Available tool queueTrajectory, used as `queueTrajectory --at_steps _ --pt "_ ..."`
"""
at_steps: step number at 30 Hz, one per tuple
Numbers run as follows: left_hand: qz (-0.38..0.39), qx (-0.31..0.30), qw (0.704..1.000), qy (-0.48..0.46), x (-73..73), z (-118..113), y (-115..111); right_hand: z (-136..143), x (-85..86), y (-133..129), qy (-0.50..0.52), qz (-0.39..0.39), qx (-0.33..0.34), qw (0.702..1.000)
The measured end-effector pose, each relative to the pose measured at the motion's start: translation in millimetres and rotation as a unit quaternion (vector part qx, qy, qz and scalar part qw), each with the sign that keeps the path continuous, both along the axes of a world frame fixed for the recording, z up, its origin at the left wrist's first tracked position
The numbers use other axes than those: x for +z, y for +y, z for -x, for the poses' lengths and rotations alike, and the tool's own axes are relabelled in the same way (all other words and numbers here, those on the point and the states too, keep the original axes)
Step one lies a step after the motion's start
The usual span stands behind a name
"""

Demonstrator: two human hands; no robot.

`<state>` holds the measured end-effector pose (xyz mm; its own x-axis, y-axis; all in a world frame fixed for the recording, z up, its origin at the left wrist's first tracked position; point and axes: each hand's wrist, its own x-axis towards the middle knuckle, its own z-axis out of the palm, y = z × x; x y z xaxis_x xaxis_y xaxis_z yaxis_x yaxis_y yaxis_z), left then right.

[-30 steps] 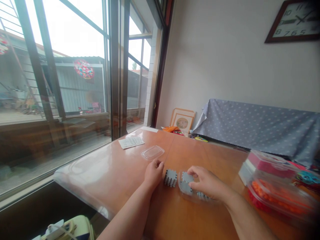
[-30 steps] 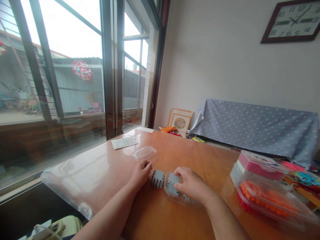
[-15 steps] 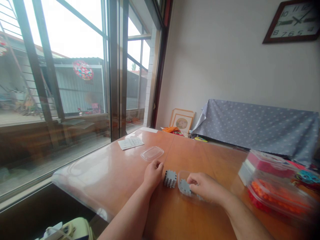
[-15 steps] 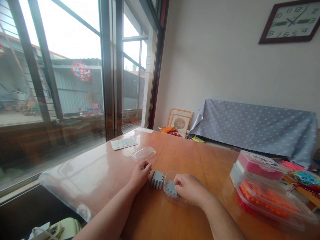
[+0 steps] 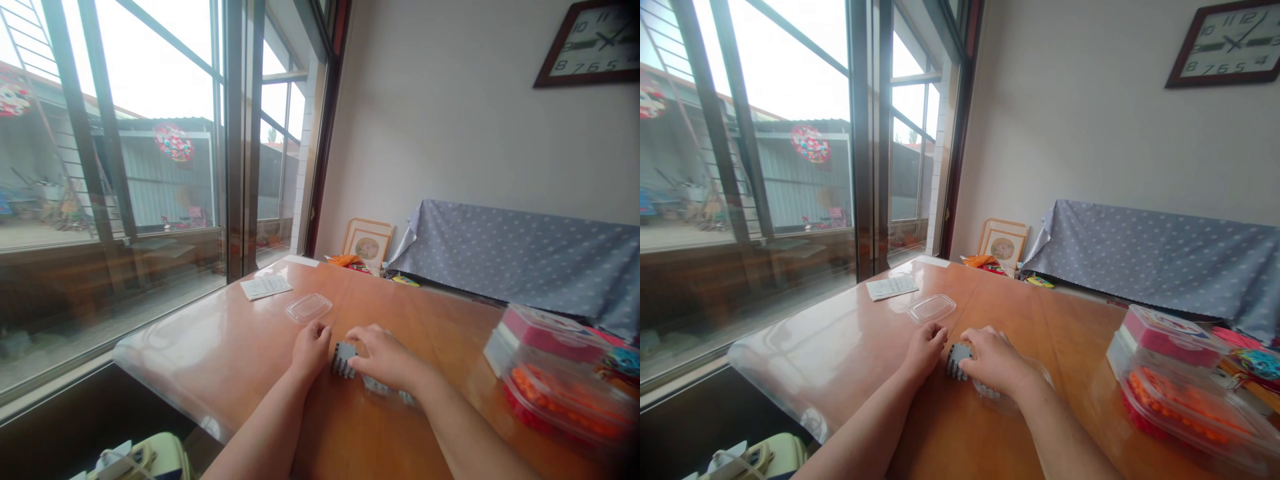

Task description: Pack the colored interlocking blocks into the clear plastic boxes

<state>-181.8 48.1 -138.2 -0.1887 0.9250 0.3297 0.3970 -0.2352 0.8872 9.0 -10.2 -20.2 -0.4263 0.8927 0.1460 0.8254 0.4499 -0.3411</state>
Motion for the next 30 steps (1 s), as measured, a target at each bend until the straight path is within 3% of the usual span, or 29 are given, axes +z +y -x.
queueTrajectory --at_steps 5,9,17,21,30 --pt "-0.002 0.004 1.0 -0.002 -2.4 -0.3 1.2 10.5 -1.7 4.8 -0.039 0.016 0.008 0.999" --pt "0.002 0.005 1.0 -0.003 -1.7 -0.5 1.1 7.3 -3.3 7.2 -0.005 0.015 0.003 1.0" --pt "0.009 0.004 1.0 -0.009 4.9 -1.0 -2.8 -34.5 1.5 -0.5 0.08 0.014 0.005 0.997" --pt "0.013 0.005 1.0 -0.013 9.5 -0.8 -6.4 -54.8 -3.9 -9.9 0.081 0.029 -0.007 0.996" --pt "0.025 0.008 1.0 -0.016 16.0 -2.0 -10.1 -60.2 -23.3 -13.5 0.068 0.065 -0.028 0.995"
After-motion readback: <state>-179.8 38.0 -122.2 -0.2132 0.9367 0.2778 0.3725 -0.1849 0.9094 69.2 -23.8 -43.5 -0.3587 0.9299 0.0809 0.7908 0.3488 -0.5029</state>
